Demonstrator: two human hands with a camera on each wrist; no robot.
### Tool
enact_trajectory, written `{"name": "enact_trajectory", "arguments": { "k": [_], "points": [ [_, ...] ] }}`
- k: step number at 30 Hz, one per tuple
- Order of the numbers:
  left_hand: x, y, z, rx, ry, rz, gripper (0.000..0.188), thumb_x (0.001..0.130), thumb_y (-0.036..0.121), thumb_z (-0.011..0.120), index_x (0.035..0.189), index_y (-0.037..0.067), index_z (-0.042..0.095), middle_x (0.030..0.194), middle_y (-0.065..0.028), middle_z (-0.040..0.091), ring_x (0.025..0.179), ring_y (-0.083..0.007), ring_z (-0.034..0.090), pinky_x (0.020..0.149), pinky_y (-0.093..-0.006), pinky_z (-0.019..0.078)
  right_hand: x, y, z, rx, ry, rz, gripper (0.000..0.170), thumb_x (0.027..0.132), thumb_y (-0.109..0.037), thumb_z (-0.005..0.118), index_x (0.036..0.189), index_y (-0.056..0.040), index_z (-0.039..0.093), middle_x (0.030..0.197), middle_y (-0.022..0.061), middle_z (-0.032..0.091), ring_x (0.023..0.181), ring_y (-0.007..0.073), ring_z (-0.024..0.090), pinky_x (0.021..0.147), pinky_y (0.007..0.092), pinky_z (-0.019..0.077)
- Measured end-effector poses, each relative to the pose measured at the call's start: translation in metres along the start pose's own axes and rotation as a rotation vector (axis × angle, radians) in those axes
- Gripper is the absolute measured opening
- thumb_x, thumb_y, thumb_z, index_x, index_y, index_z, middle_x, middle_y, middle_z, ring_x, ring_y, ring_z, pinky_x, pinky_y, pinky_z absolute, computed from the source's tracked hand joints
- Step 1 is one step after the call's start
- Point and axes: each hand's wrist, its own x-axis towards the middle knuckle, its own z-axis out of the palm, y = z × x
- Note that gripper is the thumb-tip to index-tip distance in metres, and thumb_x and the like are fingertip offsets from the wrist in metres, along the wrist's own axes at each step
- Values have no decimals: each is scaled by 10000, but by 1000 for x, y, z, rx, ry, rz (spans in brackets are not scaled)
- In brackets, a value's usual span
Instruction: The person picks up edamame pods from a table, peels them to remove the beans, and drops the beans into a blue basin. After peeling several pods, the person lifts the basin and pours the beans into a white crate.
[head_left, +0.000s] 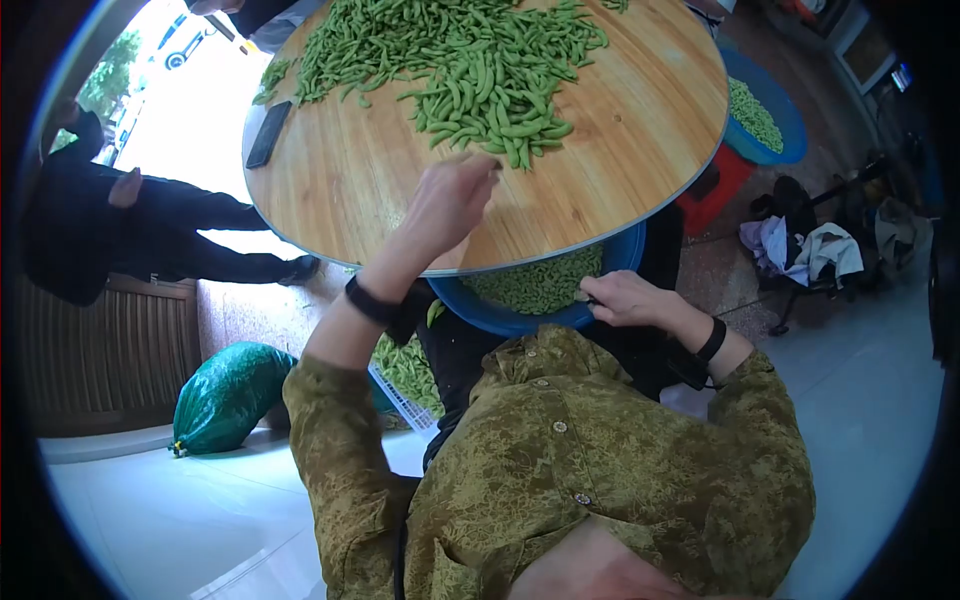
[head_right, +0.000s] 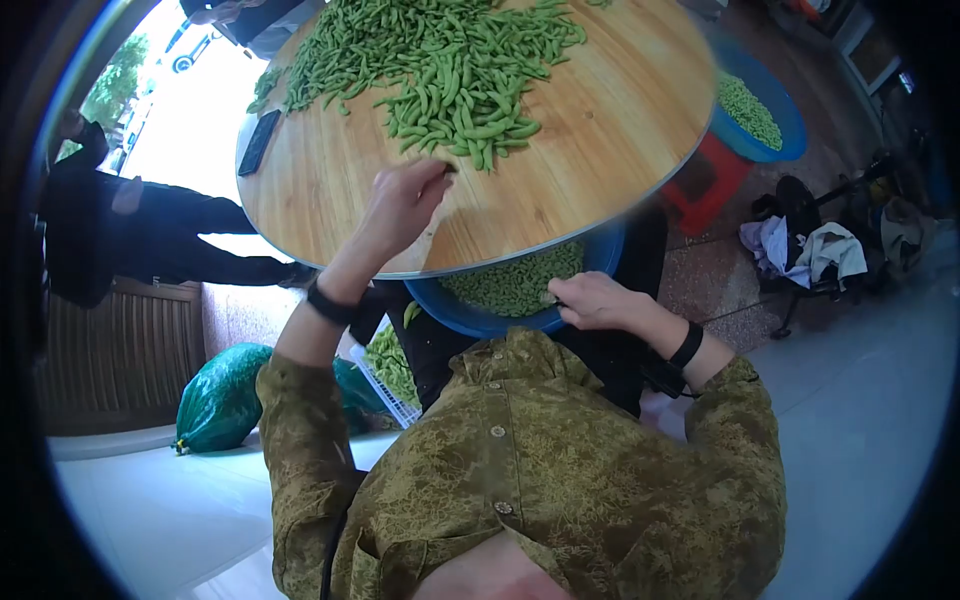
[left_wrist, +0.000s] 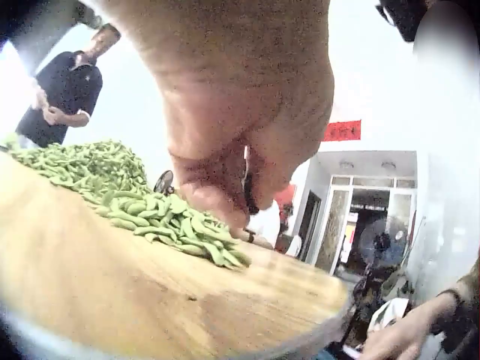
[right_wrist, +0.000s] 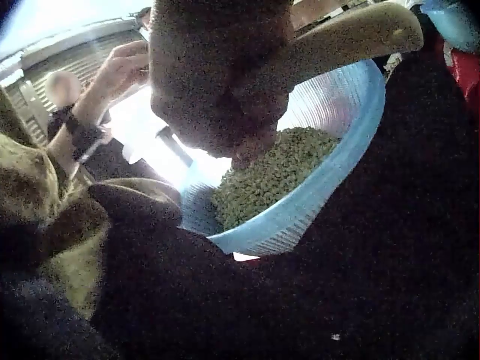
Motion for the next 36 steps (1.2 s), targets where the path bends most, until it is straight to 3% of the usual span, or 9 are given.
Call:
{"name": "enact_trajectory", "arguments": {
  "k": [2, 7, 10, 12, 14, 21, 23, 29, 36],
  "points": [
    [28, -23, 26, 120, 73, 129, 128, 769, 37, 579, 892, 2, 578, 824, -172, 555, 806, -363, 576, 682, -431, 466, -1, -14, -11, 93, -25, -61, 200, 798, -154, 565, 874, -1, 460, 702, 212, 584, 741, 437, 577, 641, 511, 433],
    [55, -48, 63, 235, 154, 57, 163, 726, 53, 615, 879, -2, 599, 853, -156, 544, 881, -345, 555, 715, -416, 463, -9, -33, -35, 416, 20, -91, 253, 869, -174, 554, 1039, 3, 493, 677, 147, 549, 627, 319, 580, 598, 419, 435],
    [54, -47, 60, 155, 219, 27, 185, 709, 66, 649, 878, 3, 609, 844, -142, 567, 841, -311, 569, 688, -393, 467, -12, -37, -43, 740, 202, -75, 340, 897, -186, 535, 1179, -6, 476, 700, 65, 514, 574, 175, 532, 514, 324, 414],
    [47, -41, 58, 131, 267, 46, 195, 703, 74, 668, 879, 9, 614, 821, -130, 590, 779, -285, 590, 651, -376, 473, -9, -40, -54, 1252, 250, 119, 283, 936, -145, 449, 1178, 0, 473, 761, 15, 466, 576, 63, 445, 440, 203, 345],
    [34, -22, 50, -520, -29, -344, 102, 812, 44, 641, 879, -18, 594, 777, -88, 630, 648, -171, 607, 539, -275, 468, -1, -44, -59, 1362, 300, 31, 368, 954, -155, 419, 1288, -3, 407, 785, 35, 476, 583, 82, 456, 415, 197, 352],
    [-27, 39, 44, -1113, -57, -535, 91, 821, 13, 641, 907, -15, 627, 730, -68, 646, 525, -84, 554, 432, -197, 395, 14, -61, -52, 1697, 337, -62, 481, 980, -163, 400, 1423, -29, 269, 837, 63, 459, 580, 91, 443, 419, 172, 353],
    [-36, 41, 47, -1127, -44, -568, 92, 823, 15, 644, 909, -13, 630, 731, -63, 645, 532, -79, 551, 437, -195, 395, 13, -66, -53, 1761, 234, -185, 316, 989, -160, 398, 1268, -12, 406, 838, 57, 475, 570, 78, 444, 408, 177, 356],
    [-46, 37, 50, -1079, -27, -566, 116, 822, 19, 657, 935, -5, 646, 730, -31, 641, 570, -63, 548, 473, -186, 403, 13, -73, -49, 1739, 184, -146, 454, 990, -151, 397, 1424, -53, 302, 817, 43, 458, 561, 64, 412, 421, 162, 352],
    [-55, 41, 56, -985, 32, -551, 108, 822, 48, 669, 922, 7, 666, 646, 27, 576, 550, -22, 481, 478, -184, 351, 14, -75, -43, 1715, 216, -155, 387, 987, -143, 408, 1355, -23, 384, 787, 27, 459, 542, 55, 414, 414, 163, 351]
  ]
}}
